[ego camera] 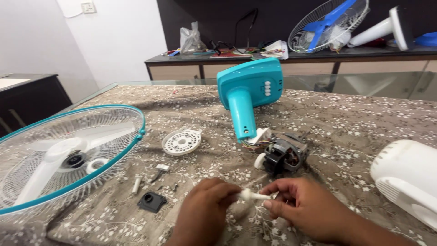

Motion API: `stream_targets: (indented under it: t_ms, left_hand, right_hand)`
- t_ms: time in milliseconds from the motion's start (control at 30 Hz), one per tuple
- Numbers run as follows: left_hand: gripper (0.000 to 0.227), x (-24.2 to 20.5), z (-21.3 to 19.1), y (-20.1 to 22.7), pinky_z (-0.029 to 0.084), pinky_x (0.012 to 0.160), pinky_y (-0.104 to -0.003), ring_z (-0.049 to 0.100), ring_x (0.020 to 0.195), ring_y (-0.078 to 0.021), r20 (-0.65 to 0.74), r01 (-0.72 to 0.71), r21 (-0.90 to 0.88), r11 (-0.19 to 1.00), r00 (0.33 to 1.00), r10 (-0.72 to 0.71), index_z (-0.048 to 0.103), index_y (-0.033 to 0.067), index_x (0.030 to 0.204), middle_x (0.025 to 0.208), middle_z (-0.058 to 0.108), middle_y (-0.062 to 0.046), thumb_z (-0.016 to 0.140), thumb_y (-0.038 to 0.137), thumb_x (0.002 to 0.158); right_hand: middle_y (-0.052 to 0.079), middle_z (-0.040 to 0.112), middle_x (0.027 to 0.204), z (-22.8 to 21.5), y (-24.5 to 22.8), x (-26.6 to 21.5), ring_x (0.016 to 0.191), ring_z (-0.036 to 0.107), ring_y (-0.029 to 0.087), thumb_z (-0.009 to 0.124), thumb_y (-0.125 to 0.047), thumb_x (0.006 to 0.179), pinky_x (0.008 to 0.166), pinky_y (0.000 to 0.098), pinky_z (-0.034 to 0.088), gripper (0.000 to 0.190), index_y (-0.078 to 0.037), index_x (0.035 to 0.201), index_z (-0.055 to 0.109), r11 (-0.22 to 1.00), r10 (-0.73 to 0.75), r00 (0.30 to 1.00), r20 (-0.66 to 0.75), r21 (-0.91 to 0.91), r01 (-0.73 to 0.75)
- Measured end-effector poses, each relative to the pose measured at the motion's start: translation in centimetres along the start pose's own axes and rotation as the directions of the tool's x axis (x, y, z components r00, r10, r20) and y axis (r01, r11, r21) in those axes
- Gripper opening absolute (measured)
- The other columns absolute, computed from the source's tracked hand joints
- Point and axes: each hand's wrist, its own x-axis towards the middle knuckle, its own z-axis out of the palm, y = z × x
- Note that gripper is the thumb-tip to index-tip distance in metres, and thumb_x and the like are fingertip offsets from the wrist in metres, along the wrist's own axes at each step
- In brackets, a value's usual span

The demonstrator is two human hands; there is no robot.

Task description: The person disassembles a teal electric fan on a table, using a screwdriver to remove screws from the motor housing and fan head. They separate the motor from the fan head and place components on the table.

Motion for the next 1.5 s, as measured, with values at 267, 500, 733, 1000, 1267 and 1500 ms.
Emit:
stream_targets:
  t_ms: [267,500,733,1000,1267,1500]
  left_hand:
    - [0.023,-4.5,-7.5,-7.2,0.061,0.081,-0.037,0.077,0.086,-0.0205,-0.37,0.577,0.053,0.815,0.769,-0.521,0.08,0.0202,0.112,0.099,0.077,-0.004,0.073,0.031,0.093]
    - [0.027,-7.2,-11.0,-10.6,0.062,0.087,-0.036,0.079,0.089,-0.0177,-0.454,0.794,0.17,0.584,0.589,-0.668,0.08,0.0239,0.114,0.106,0.078,-0.003,0.072,0.036,0.091]
    - [0.025,-6.9,-11.5,-10.5,0.06,0.089,-0.035,0.078,0.087,-0.0147,-0.367,0.768,0.269,0.581,0.64,-0.676,0.081,0.0275,0.11,0.099,0.079,0.0,0.071,0.04,0.09]
    - [0.025,-5.1,-11.3,-10.0,0.06,0.093,-0.039,0.079,0.09,-0.0188,-0.353,0.785,0.218,0.579,0.617,-0.704,0.081,0.0267,0.109,0.106,0.081,0.001,0.071,0.04,0.09]
    - [0.029,-5.7,-11.1,-12.0,0.058,0.096,-0.037,0.075,0.093,-0.0168,-0.329,0.734,0.339,0.589,0.679,-0.656,0.079,0.0198,0.109,0.104,0.077,-0.003,0.074,0.039,0.088]
    - [0.033,-6.0,-10.7,-12.3,0.054,0.101,-0.04,0.068,0.109,-0.024,-0.445,0.686,0.351,0.637,0.721,-0.532,0.079,0.021,0.112,0.114,0.071,-0.007,0.077,0.035,0.083]
  right_hand:
    - [0.0,0.078,0.082,1.6,-3.5,1.4,0.076,0.072,0.012,0.078,-0.04,0.086,0.074,0.0303,0.059,0.04,-0.018,0.119,0.076,0.846,0.108,0.994,0.024,-0.527,-0.08]
    - [0.0,0.075,0.081,2.9,-3.4,3.6,0.075,0.07,0.011,0.078,-0.038,0.087,0.071,0.0297,0.056,0.035,-0.011,0.109,0.076,0.8,-0.06,0.984,0.167,-0.582,0.147]
    - [0.0,0.058,0.063,4.0,-4.3,4.2,0.06,0.054,0.014,0.083,-0.042,0.084,0.061,0.034,0.046,0.035,-0.019,0.108,0.073,0.793,0.201,0.979,0.002,-0.588,-0.162]
    - [-0.002,0.058,0.061,4.4,-4.6,4.3,0.059,0.056,0.013,0.084,-0.047,0.081,0.061,0.0335,0.045,0.038,-0.022,0.106,0.071,0.754,0.228,0.972,-0.056,-0.622,-0.212]
    - [-0.002,0.058,0.061,4.4,-4.2,4.0,0.059,0.056,0.013,0.084,-0.048,0.081,0.062,0.0333,0.045,0.038,-0.023,0.108,0.072,0.751,0.217,0.973,-0.079,-0.623,-0.219]
    - [-0.004,0.063,0.067,3.2,-2.5,3.7,0.064,0.059,0.01,0.084,-0.041,0.082,0.064,0.031,0.05,0.041,-0.018,0.113,0.073,0.843,0.139,0.989,0.044,-0.529,-0.095]
